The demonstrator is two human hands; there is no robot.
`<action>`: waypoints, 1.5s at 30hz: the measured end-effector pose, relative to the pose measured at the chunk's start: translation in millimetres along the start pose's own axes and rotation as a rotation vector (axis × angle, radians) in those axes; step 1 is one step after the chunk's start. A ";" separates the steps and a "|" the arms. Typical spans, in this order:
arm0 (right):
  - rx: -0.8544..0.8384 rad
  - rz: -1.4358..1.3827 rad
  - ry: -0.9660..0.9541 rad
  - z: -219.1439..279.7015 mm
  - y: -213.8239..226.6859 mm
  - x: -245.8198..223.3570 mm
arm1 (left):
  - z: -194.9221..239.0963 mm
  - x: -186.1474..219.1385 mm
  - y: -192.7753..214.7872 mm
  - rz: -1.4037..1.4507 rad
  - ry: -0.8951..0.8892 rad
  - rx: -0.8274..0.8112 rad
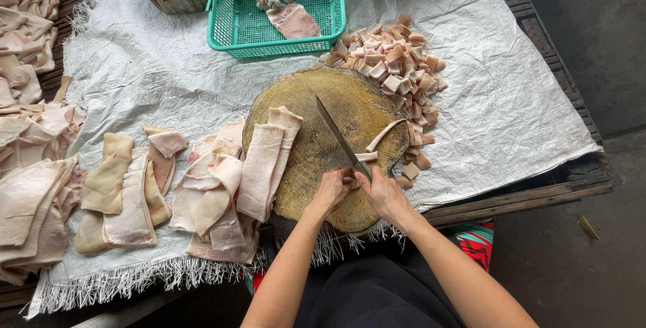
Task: The person slices strips of pork skin into small cubes using a large cleaver on a wooden cutting board, moving the finished pieces into a pile.
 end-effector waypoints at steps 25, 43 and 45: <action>0.204 -0.749 -0.546 93.3 46.3 70.8 | -55.4 74.1 -25.2 -0.415 -0.176 0.201; 0.218 -0.680 -0.541 92.2 39.6 86.2 | -189.0 192.5 62.1 -0.205 -0.025 0.100; 0.209 -0.659 -0.540 92.6 41.8 85.8 | -186.0 220.4 79.5 -0.134 -0.054 0.152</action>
Point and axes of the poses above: each hand's wrist, its own z-axis away from the middle knuckle, its own y-axis out of the back of the hand, x = y × z, the point moved 8 cm from there along -z, towards the middle knuckle, and after that the axes turned 5 degrees about y, right-handed, at the moved point
